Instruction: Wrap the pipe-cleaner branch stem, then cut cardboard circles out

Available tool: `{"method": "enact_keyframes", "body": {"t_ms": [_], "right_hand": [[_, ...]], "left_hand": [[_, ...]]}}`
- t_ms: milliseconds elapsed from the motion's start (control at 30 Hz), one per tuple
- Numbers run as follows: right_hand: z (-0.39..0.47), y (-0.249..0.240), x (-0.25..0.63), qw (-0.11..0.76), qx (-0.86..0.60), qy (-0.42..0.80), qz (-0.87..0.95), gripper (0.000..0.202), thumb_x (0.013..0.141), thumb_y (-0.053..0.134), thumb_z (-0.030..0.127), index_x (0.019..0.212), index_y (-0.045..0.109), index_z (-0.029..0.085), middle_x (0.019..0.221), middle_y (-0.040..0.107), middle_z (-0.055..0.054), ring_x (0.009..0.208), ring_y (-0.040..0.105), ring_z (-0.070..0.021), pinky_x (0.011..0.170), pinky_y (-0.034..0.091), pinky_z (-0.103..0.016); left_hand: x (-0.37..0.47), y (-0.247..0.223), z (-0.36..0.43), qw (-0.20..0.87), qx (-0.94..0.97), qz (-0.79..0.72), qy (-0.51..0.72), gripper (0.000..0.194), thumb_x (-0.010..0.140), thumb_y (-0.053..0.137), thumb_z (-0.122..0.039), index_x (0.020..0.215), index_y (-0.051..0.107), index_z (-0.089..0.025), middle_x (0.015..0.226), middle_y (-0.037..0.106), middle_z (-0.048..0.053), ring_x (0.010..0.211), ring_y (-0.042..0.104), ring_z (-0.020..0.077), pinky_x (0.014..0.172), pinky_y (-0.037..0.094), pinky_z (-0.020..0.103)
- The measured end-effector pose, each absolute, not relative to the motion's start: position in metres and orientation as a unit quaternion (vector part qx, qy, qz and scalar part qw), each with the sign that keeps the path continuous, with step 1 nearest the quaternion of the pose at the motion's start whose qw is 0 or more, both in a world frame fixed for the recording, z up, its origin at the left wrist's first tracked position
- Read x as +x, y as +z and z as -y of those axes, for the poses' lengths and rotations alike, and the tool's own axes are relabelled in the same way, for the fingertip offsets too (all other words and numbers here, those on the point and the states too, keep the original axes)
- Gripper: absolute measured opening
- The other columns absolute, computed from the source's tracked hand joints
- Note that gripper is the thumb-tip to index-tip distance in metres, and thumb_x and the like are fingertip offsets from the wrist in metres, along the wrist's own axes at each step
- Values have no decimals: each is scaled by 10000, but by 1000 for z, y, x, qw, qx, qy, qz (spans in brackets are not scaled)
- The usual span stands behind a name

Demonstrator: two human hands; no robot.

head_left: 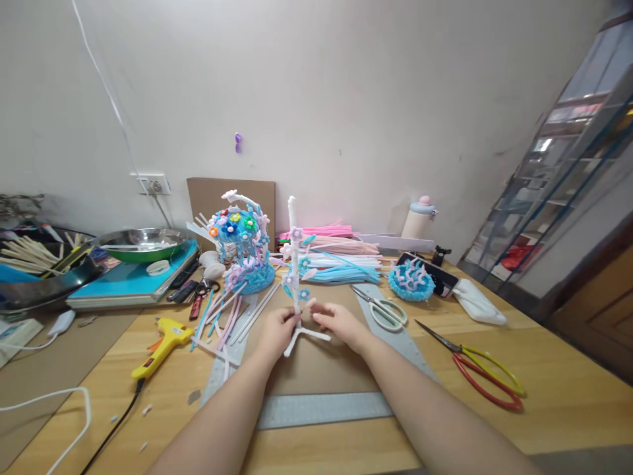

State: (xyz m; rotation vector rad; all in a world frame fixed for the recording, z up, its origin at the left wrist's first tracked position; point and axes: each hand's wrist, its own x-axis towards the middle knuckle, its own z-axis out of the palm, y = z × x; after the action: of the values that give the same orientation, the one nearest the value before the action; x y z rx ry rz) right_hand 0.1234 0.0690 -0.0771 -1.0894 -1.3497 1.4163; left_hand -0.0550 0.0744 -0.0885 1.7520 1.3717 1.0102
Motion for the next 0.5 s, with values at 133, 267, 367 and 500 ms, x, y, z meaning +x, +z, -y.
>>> {"method": "enact_keyframes", "body": {"t_ms": [133, 267, 367, 500], "right_hand": [[-60, -73, 116, 395, -380, 652, 524, 506, 635, 734, 357, 1085, 630, 151, 1000, 674, -70, 886, 630, -168, 823, 486, -315], [-56, -76, 111, 375, -361, 700, 489, 502, 632, 741, 397, 1055, 633, 150, 932, 675, -69, 814, 652, -160, 776, 518, -316], [-56, -79, 109, 364, -351, 719, 477, 431, 599, 771, 379, 932, 662, 128, 807, 673, -53, 714, 652, -144, 658, 536, -265], [-56, -81, 108, 378, -349, 722, 463, 397, 609, 771, 386, 876, 652, 117, 737, 663, -39, 620, 635, -112, 577, 527, -214]], "left_hand": [[-52, -87, -71, 371, 658, -510, 411, 304, 768, 493, -323, 929, 709, -182, 820, 723, 42, 729, 633, 202, 661, 447, 276], [-50, -79, -65, 371, 651, -496, 440, 269, 740, 548, -324, 886, 723, -180, 871, 707, 65, 812, 627, 220, 730, 450, 301], [-46, -72, -58, 374, 660, -473, 449, 195, 721, 588, -307, 785, 733, -192, 821, 688, 59, 820, 612, 214, 768, 437, 307], [-43, -67, -51, 393, 640, -463, 470, 234, 721, 606, -326, 862, 696, -164, 735, 645, 41, 717, 598, 184, 687, 450, 296]]}}
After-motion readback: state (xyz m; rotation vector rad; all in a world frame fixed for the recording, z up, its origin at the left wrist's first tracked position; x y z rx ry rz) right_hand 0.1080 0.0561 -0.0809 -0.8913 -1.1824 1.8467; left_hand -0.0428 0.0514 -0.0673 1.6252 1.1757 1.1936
